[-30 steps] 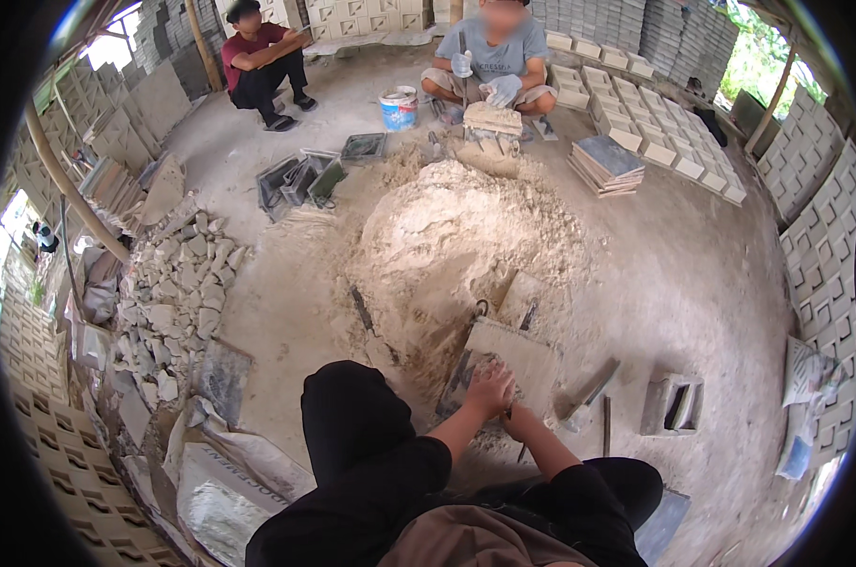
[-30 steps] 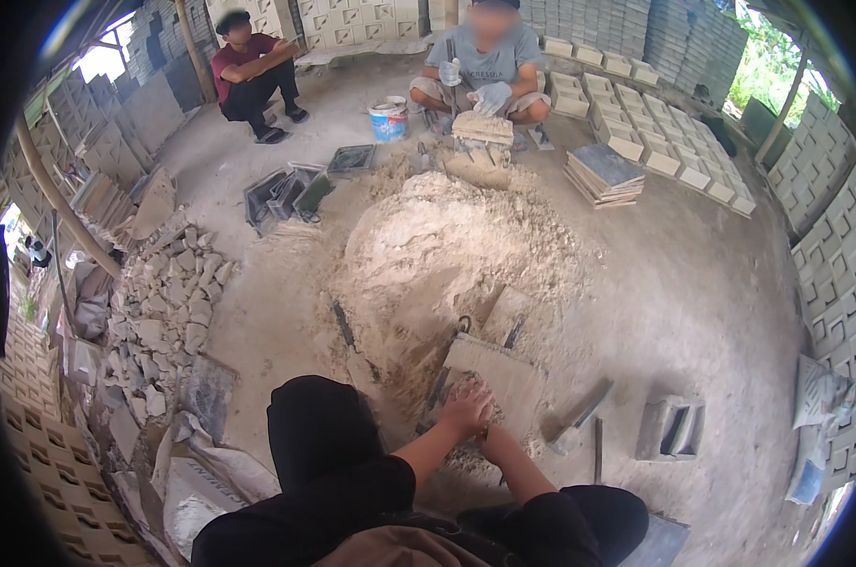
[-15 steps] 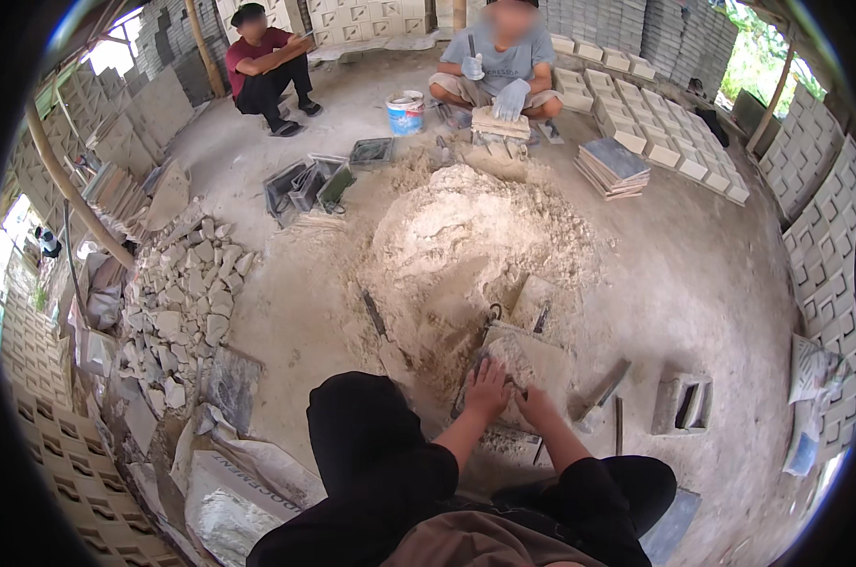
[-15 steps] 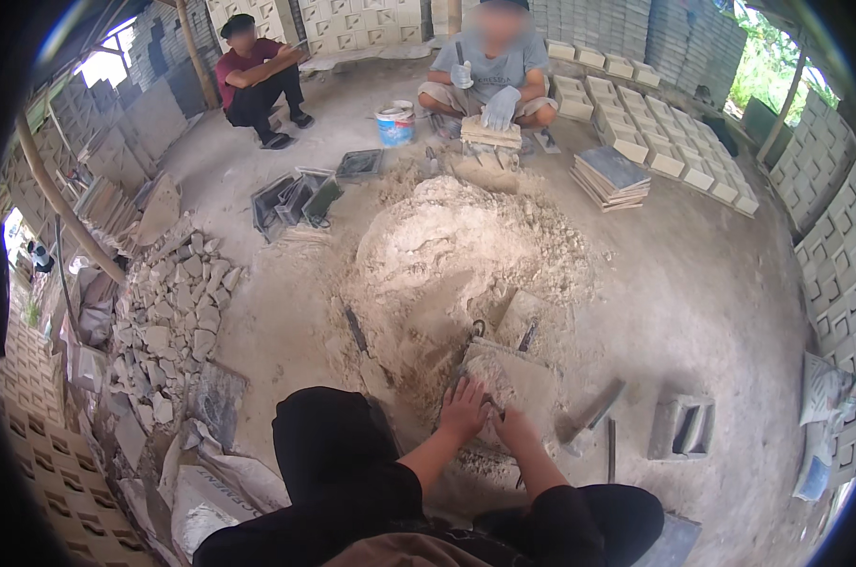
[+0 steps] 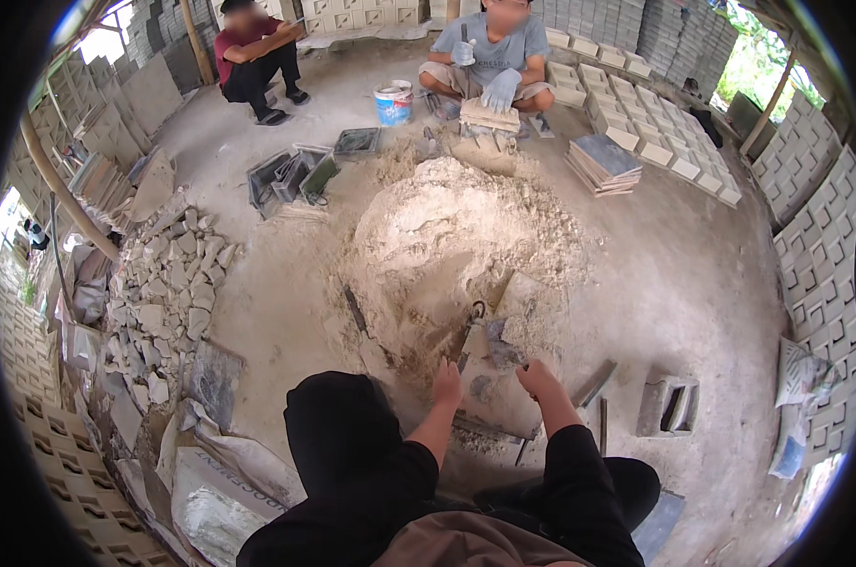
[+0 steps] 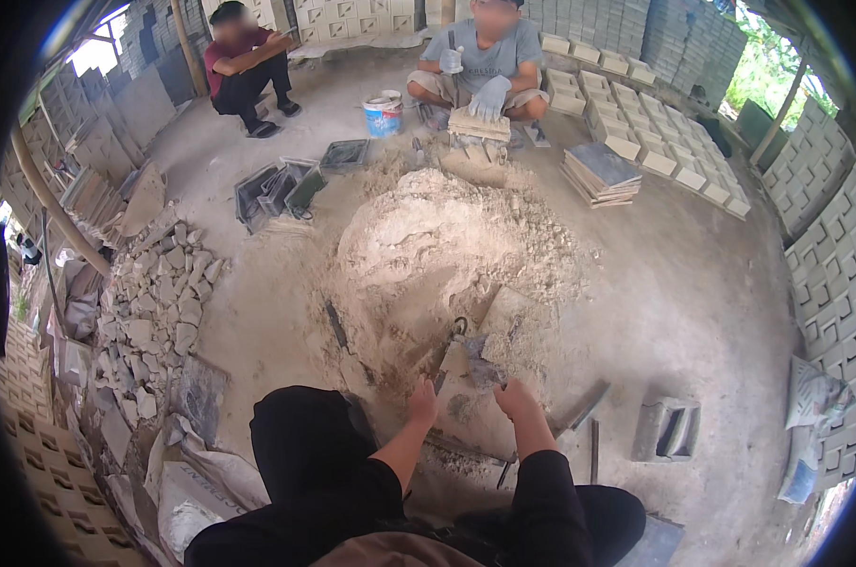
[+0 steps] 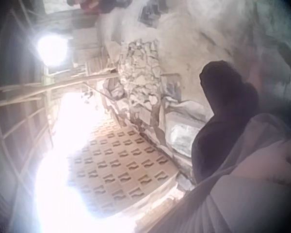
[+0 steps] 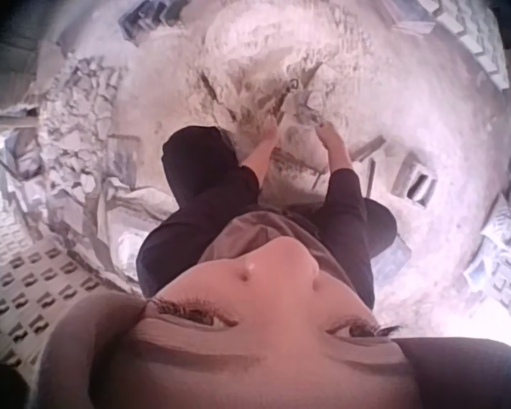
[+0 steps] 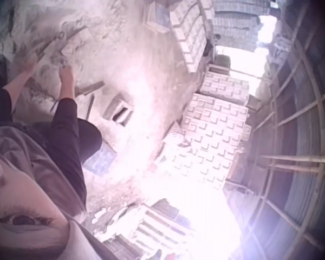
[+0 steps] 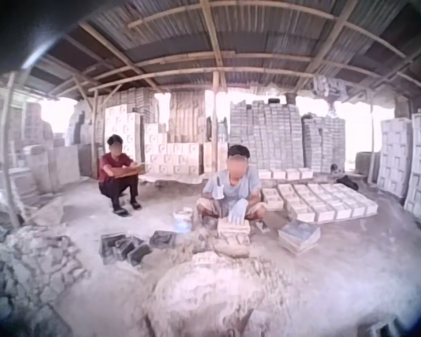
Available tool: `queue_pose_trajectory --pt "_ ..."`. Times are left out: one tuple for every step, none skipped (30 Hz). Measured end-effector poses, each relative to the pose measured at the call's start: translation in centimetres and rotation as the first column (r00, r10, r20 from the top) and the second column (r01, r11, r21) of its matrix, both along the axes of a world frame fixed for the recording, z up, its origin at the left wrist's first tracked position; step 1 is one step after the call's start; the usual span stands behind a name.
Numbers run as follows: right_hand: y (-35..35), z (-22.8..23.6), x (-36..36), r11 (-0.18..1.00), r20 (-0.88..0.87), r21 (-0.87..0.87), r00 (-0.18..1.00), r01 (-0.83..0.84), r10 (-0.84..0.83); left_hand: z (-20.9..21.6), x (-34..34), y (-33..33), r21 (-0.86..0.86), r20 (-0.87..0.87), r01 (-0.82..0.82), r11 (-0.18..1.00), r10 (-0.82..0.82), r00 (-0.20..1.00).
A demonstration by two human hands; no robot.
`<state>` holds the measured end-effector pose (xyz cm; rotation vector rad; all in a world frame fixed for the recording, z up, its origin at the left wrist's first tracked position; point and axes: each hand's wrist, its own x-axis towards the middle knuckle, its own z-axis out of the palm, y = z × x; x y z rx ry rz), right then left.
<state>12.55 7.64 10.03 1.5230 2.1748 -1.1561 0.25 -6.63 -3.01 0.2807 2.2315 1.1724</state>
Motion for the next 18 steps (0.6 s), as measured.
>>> queue_pose_trajectory --pt "-0.1 -0.9 0.1 0.998 -0.031 0.036 0.998 -0.045 0.046 0.1 -0.5 -0.2 0.003 0.107 -0.041 0.999 0.040 0.993" --pt "0.6 -2.8 1.3 0.994 -0.044 0.081 0.996 -0.069 0.072 0.9 0.1 0.4 0.004 0.187 -0.025 1.000 0.024 0.982" --pt "1.2 -4.4 2.9 0.988 -0.053 0.127 0.994 -0.088 0.095 2.2 1.0 1.0 0.006 0.269 -0.004 1.000 0.002 0.963" --pt "1.3 -5.4 3.8 0.983 -0.041 0.147 0.992 -0.110 0.117 3.6 1.3 1.3 0.004 0.337 0.009 1.000 -0.010 0.941" --pt "1.0 -6.0 4.4 0.977 -0.032 0.166 0.989 -0.135 0.143 4.6 1.2 1.5 0.028 0.410 -0.048 0.998 0.032 0.911" --pt "0.5 -6.4 5.0 0.969 -0.022 0.182 0.985 -0.164 0.171 5.3 1.3 1.6 0.045 0.483 -0.111 0.993 0.076 0.872" --pt "0.0 -6.8 6.0 0.959 -0.018 0.201 0.978 -0.202 0.210 5.5 1.8 1.7 0.056 0.557 -0.171 0.984 0.111 0.823" --pt "-1.2 -6.5 5.3 0.942 -0.037 0.220 0.963 -0.255 0.269 4.3 1.0 1.2 0.130 0.545 -0.247 0.960 0.139 0.827" --pt "-2.9 -5.8 3.8 0.918 -0.073 0.242 0.938 -0.314 0.339 2.0 -0.8 0.1 0.206 0.518 -0.327 0.922 0.180 0.836" --pt "-4.3 -5.7 3.3 0.913 -0.089 0.235 0.928 -0.333 0.361 0.6 -1.6 -0.6 0.281 0.507 -0.385 0.879 0.205 0.837" --pt "-5.2 -6.0 4.0 0.914 -0.083 0.226 0.928 -0.338 0.363 0.2 -1.4 -0.5 0.245 0.504 -0.373 0.895 0.211 0.838" --pt "-6.1 -6.2 4.8 0.914 -0.079 0.218 0.927 -0.343 0.367 -0.1 -1.2 -0.3 0.209 0.499 -0.361 0.909 0.218 0.839" --pt "-7.3 -6.4 5.6 0.908 -0.057 0.203 0.921 -0.367 0.386 -0.4 -1.1 -0.3 0.173 0.491 -0.349 0.921 0.227 0.841" --pt "-8.5 -6.3 6.3 0.899 -0.036 0.190 0.913 -0.394 0.407 -0.5 -1.1 -0.3 0.160 0.507 -0.341 0.926 0.219 0.834" --pt "-9.6 -6.1 6.9 0.890 -0.016 0.176 0.903 -0.420 0.429 -0.6 -1.1 -0.4 0.145 0.522 -0.333 0.932 0.214 0.826" --pt "-10.8 -5.9 7.1 0.901 -0.010 0.148 0.910 -0.408 0.414 -0.6 -1.2 -0.7 0.131 0.535 -0.328 0.936 0.212 0.818" --pt "-11.4 -5.6 7.5 0.910 0.004 0.128 0.918 -0.395 0.398 -0.2 -1.0 -0.5 0.115 0.562 -0.365 0.924 0.242 0.791" --pt "-11.8 -5.2 7.7 0.917 0.016 0.108 0.923 -0.384 0.384 0.1 -0.8 -0.5 0.098 0.586 -0.403 0.910 0.275 0.762"
